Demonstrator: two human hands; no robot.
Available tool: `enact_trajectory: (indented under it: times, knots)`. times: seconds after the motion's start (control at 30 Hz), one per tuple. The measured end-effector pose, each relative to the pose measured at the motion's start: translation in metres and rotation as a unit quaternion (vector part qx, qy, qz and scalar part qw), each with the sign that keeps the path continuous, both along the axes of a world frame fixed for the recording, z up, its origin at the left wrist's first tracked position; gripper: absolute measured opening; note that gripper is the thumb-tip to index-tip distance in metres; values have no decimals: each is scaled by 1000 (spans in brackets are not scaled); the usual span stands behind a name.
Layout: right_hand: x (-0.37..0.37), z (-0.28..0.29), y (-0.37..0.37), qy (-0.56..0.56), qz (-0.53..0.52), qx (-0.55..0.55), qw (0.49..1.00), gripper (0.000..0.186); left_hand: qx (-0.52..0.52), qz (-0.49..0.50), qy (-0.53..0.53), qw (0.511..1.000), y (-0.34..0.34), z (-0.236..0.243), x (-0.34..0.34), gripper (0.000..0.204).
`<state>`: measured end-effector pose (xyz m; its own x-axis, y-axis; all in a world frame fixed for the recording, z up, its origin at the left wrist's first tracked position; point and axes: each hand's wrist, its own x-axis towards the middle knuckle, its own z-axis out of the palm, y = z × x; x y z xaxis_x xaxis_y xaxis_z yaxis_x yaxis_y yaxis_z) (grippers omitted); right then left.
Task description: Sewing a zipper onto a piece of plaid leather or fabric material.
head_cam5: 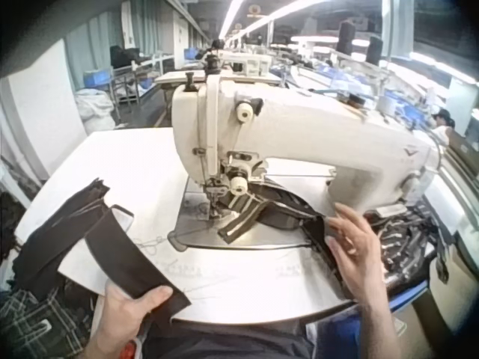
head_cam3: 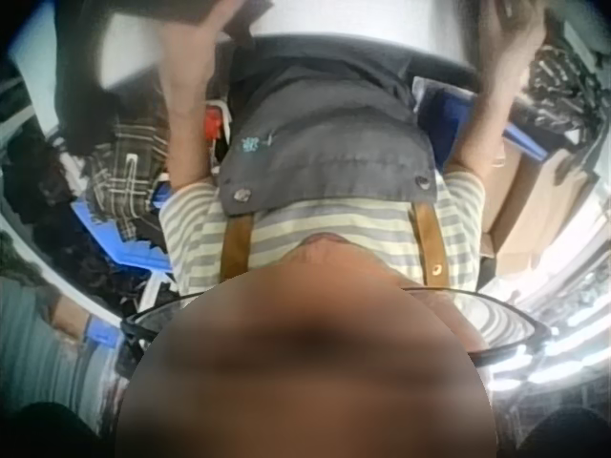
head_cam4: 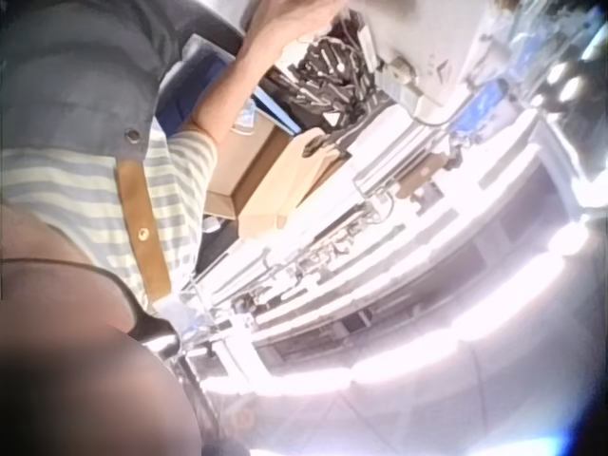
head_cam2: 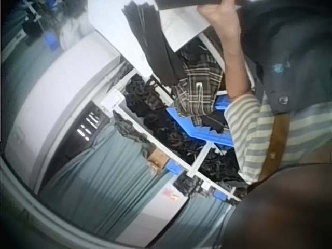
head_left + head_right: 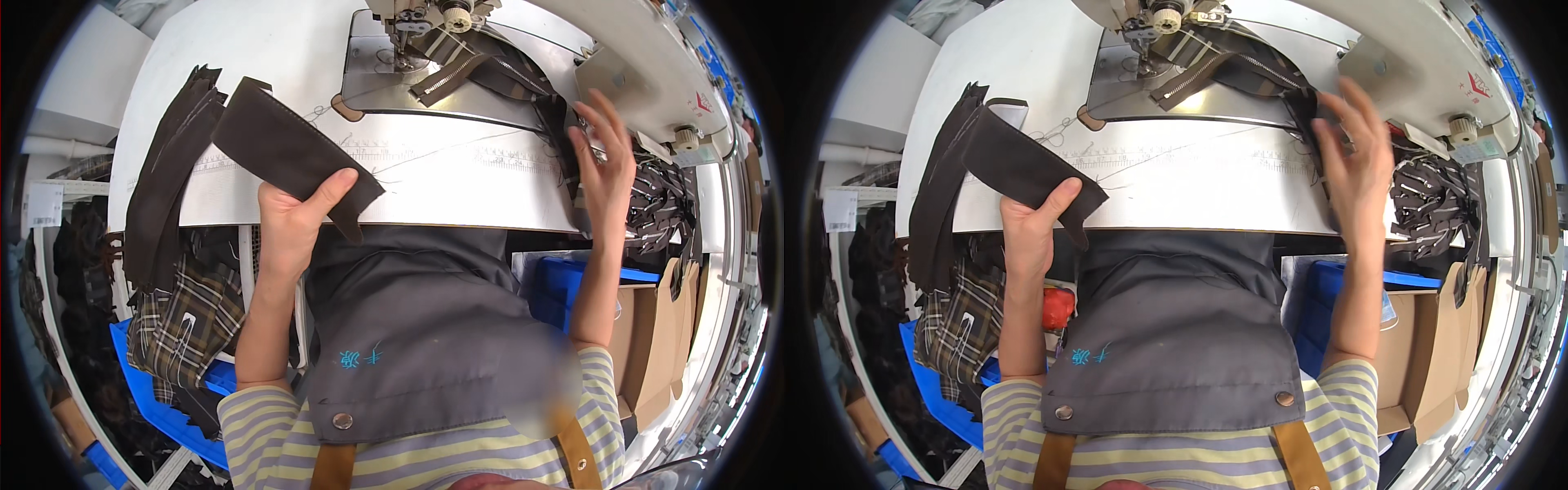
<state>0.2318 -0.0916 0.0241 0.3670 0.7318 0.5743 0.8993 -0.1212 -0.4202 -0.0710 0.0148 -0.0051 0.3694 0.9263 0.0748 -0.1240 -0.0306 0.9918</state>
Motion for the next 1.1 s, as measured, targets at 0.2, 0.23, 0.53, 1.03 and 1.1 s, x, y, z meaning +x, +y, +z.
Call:
enact_trajectory:
  times: [0.2, 0.23, 0.53, 1.03, 1.1]
  knots:
    - [-80, -12, 15, 473, 370, -215, 770, 27, -25, -44, -11, 999, -10, 9, 15, 4]
    - [-79, -21, 19, 547, 377, -230, 712, 21, -24, -52, -13, 998, -12, 8, 17, 4]
    - [-35, -32, 18, 777, 387, -11, 496, 22, -29, -62, -40, 997, -6, -4, 16, 17]
    - [-32, -19, 23, 756, 348, 152, 533, 18, -65, -85, -25, 994, -10, -7, 16, 12]
    - [-50, -13, 21, 765, 184, 118, 606, 15, -49, -92, 27, 994, -13, -4, 22, 13]
